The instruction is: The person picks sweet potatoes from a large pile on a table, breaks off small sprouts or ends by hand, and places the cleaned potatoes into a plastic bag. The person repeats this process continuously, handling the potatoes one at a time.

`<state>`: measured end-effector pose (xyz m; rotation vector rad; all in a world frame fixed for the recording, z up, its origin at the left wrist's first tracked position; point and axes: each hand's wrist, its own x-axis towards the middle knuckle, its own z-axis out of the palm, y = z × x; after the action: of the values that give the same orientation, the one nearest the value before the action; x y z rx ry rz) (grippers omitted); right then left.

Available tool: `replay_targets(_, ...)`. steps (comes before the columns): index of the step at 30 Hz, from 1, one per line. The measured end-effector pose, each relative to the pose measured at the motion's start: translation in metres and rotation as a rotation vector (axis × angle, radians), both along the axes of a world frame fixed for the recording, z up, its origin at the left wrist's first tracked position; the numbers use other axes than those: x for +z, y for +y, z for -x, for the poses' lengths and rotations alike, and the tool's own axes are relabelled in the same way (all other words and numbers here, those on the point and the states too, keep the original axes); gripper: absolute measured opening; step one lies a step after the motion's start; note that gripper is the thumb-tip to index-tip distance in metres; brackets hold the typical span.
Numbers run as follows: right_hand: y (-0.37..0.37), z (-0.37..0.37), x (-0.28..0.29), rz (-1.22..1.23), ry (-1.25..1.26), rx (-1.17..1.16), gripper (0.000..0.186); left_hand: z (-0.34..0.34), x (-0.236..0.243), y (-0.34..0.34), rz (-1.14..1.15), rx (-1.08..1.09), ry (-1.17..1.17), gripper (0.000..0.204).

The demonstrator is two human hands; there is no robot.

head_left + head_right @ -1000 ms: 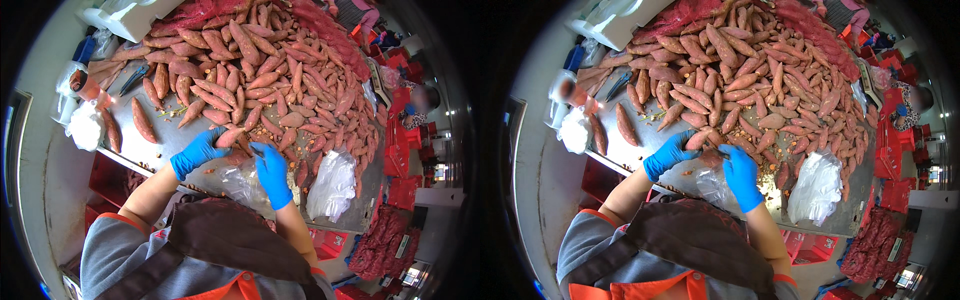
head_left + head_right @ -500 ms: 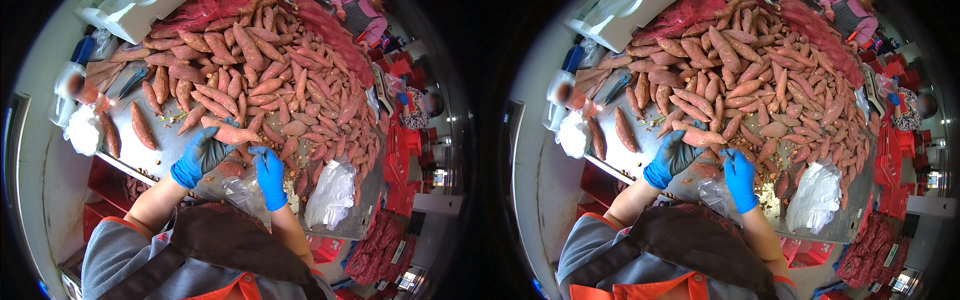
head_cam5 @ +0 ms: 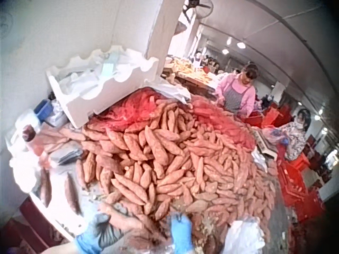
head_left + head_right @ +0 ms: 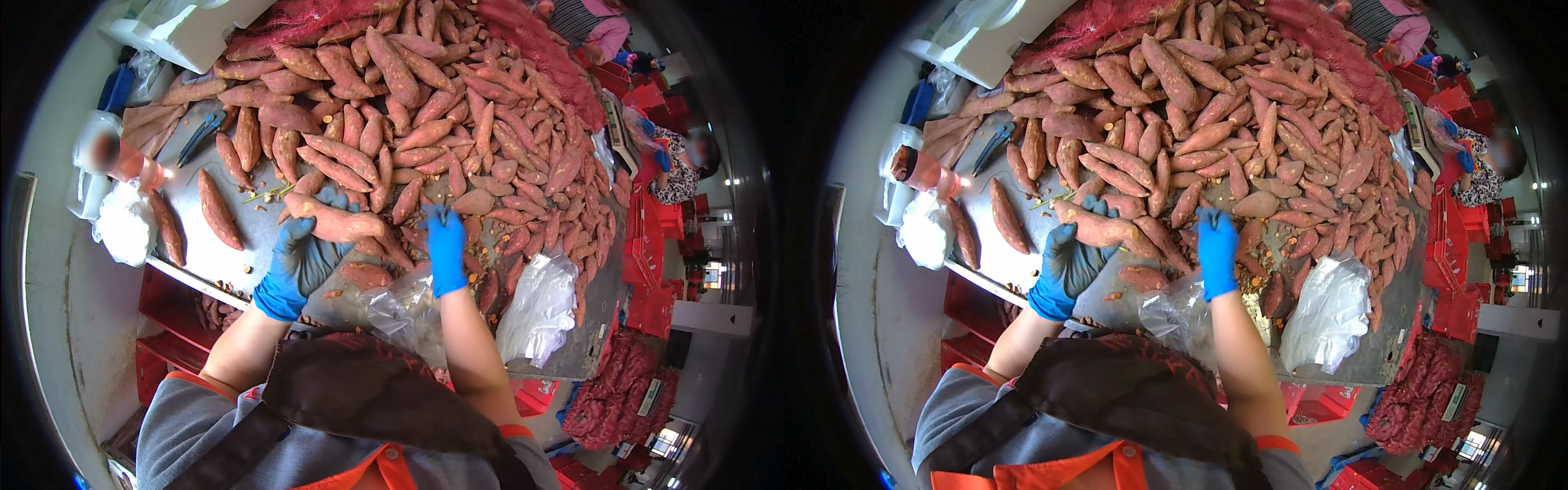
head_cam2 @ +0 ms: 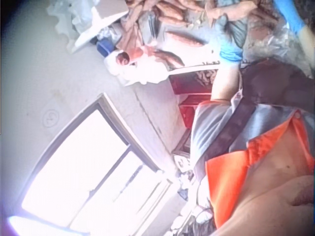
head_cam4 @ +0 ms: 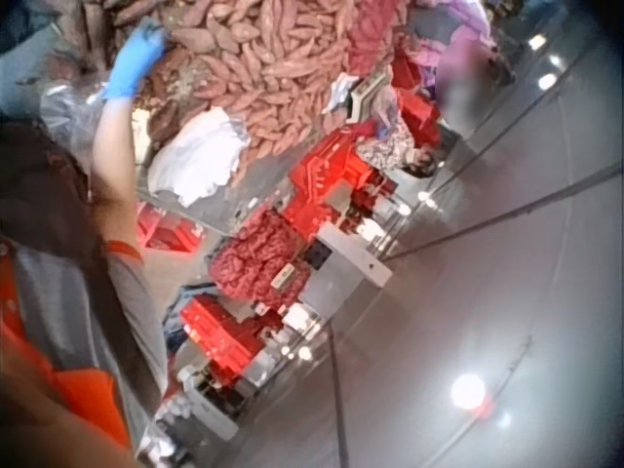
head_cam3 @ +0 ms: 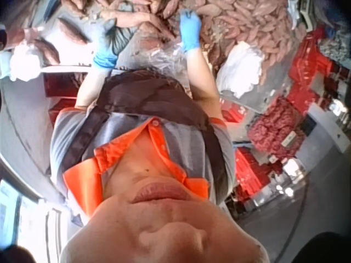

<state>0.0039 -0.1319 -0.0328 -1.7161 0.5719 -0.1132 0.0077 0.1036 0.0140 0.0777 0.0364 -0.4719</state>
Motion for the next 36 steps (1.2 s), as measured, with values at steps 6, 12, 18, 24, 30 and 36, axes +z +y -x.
replay_targets(6, 0.015, -0.045, -0.027, 0.714, 0.302, 0.241, 0.055, 0.011, -0.038, -0.009, 0.003, -0.125, 0.13, 0.029)
replay_targets(12, -0.004, -0.038, -0.01, -0.073, 0.128, 0.292, 0.056, 0.006, -0.024, 0.004, -0.088, -0.143, 0.042, 0.033)
replay_targets(18, 0.025, 0.017, 0.038, -0.336, -0.133, 0.394, 0.059, 0.003, -0.006, -0.028, -0.658, -0.254, -0.398, 0.04)
replay_targets(24, 0.015, 0.046, 0.066, 0.236, -0.363, 0.264, 0.017, -0.006, 0.015, -0.038, -1.02, -0.146, -0.878, 0.023)
replay_targets(30, 0.004, 0.053, 0.082, 0.649, -0.319, 0.423, 0.017, 0.011, 0.024, -0.041, -1.206, -0.155, -0.984, 0.021)
replay_targets(36, -0.047, 0.06, 0.004, 0.484, -0.038, 0.296, 0.012, 0.015, 0.045, -0.035, -0.841, -0.317, -0.923, 0.021)
